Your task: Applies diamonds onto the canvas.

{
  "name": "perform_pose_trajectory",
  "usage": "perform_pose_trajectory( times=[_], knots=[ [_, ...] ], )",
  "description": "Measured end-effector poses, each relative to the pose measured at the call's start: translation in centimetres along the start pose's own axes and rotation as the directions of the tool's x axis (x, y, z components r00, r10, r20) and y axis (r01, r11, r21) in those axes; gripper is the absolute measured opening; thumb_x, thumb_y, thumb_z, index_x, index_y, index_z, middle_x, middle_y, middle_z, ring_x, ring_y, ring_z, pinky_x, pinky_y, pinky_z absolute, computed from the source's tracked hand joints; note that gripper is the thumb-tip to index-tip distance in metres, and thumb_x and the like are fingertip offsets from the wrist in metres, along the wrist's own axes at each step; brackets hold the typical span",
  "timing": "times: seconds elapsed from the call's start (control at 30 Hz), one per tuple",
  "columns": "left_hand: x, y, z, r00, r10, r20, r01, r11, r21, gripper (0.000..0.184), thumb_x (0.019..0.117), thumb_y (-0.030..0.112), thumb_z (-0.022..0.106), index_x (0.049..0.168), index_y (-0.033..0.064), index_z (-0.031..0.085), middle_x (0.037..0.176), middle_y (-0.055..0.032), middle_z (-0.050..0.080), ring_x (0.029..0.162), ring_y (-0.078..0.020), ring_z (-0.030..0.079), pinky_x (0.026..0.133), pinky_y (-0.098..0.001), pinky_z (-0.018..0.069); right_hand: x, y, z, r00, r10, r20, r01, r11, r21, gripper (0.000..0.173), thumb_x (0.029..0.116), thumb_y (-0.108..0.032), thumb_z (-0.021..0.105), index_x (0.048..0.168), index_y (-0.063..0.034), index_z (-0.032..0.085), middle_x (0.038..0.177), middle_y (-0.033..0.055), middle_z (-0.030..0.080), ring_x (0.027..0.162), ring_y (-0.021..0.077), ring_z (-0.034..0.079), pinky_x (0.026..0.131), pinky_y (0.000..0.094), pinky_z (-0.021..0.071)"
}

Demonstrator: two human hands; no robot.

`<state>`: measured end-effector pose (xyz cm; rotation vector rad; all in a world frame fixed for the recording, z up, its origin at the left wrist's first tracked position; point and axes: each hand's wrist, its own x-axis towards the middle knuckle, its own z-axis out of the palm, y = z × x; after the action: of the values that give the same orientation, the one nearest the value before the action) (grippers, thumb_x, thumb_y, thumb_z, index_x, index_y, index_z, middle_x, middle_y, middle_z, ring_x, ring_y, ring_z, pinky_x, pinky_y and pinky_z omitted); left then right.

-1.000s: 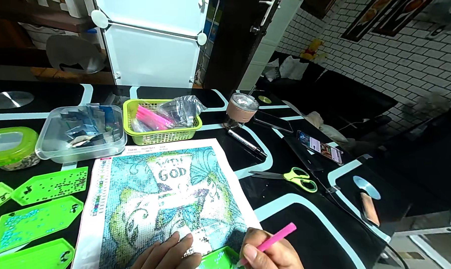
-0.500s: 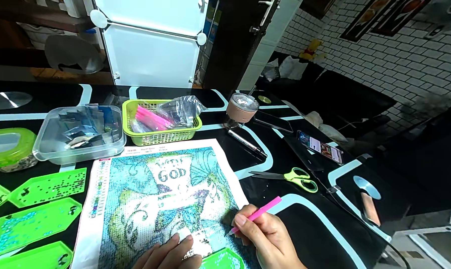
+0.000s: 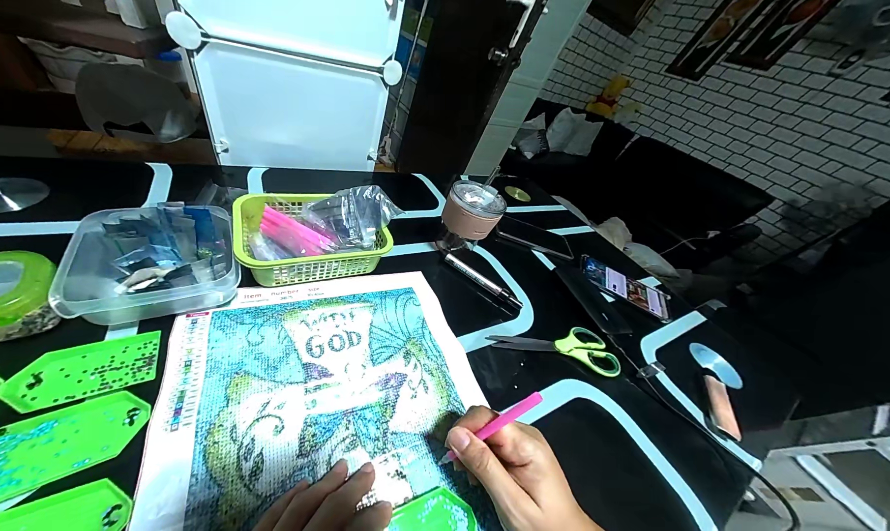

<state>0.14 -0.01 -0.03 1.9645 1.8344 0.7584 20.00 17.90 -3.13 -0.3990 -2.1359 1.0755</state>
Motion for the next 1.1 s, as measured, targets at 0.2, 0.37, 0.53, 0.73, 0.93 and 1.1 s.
perform_pose_trajectory(
  times=[0.2,0.37,0.53,0.73,0.93,1.1],
  knots=[
    [0.0,-0.2,0.1,1.000,0.006,-0.004,-0.006,1.000,-0.009,0.044,0.0946,0.041,0.071,0.124,0.0073,0.072,0.138,-0.0168,0.066,0.130,-0.0407,0.060,0.106,-0.0558,0.0479,0.0,-0.2,0.0,0.998,-0.056,0.017,0.057,0.996,-0.072,0.028,0.1092,-0.021,0.050,0.095,-0.0006,0.064,0.078,0.0058,0.064,0.068,0.0034,0.060,0.063,0.0166,0.0509],
    [0.0,-0.1,-0.1,1.000,0.005,0.000,-0.005,1.000,-0.016,0.045,0.0947,0.041,0.070,0.124,0.0068,0.072,0.138,-0.0174,0.066,0.130,-0.0406,0.060,0.106,-0.0559,0.0478,0.0,-0.5,-0.2,0.995,-0.099,0.003,0.097,0.973,-0.209,0.029,0.1088,-0.026,0.050,0.093,-0.0071,0.067,0.081,0.0029,0.067,0.077,0.0073,0.061,0.080,0.0253,0.0466],
    [0.1,-0.1,0.0,1.000,0.009,0.009,-0.009,1.000,-0.012,0.045,0.0951,0.041,0.070,0.125,0.0069,0.072,0.139,-0.0173,0.065,0.131,-0.0408,0.060,0.106,-0.0558,0.0472,-0.2,-0.4,-0.6,0.998,-0.051,-0.036,0.054,0.994,0.090,0.027,0.1088,-0.024,0.051,0.094,-0.0068,0.067,0.082,-0.0005,0.067,0.079,0.0011,0.065,0.077,0.0196,0.0538],
    [0.0,-0.1,0.0,1.000,0.003,0.010,-0.002,1.000,-0.013,0.045,0.0947,0.041,0.070,0.124,0.0069,0.072,0.138,-0.0172,0.066,0.130,-0.0408,0.060,0.105,-0.0558,0.0477,-0.7,-1.0,-0.8,0.983,-0.141,0.120,0.133,0.988,0.076,0.032,0.1078,-0.020,0.051,0.083,-0.0033,0.062,0.073,0.0063,0.061,0.076,0.0089,0.059,0.080,0.0225,0.0447],
    [0.0,-0.1,-0.1,1.000,0.006,0.011,-0.006,1.000,-0.007,0.045,0.0947,0.041,0.070,0.125,0.0072,0.071,0.138,-0.0171,0.066,0.130,-0.0405,0.060,0.105,-0.0555,0.0478,-0.8,-1.2,-0.6,0.975,-0.173,0.137,0.165,0.984,0.069,0.032,0.1068,-0.018,0.052,0.082,-0.0028,0.063,0.071,0.0067,0.061,0.075,0.0103,0.059,0.080,0.0231,0.0437],
    [0.0,-0.2,0.0,1.000,0.012,0.007,-0.012,1.000,-0.009,0.045,0.0950,0.041,0.070,0.124,0.0071,0.072,0.138,-0.0171,0.066,0.129,-0.0406,0.061,0.105,-0.0551,0.0481,-0.8,-1.4,-0.3,0.968,-0.201,0.153,0.193,0.979,0.066,0.032,0.1067,-0.017,0.051,0.081,-0.0023,0.062,0.071,0.0079,0.061,0.075,0.0121,0.059,0.081,0.0239,0.0435]
  ],
)
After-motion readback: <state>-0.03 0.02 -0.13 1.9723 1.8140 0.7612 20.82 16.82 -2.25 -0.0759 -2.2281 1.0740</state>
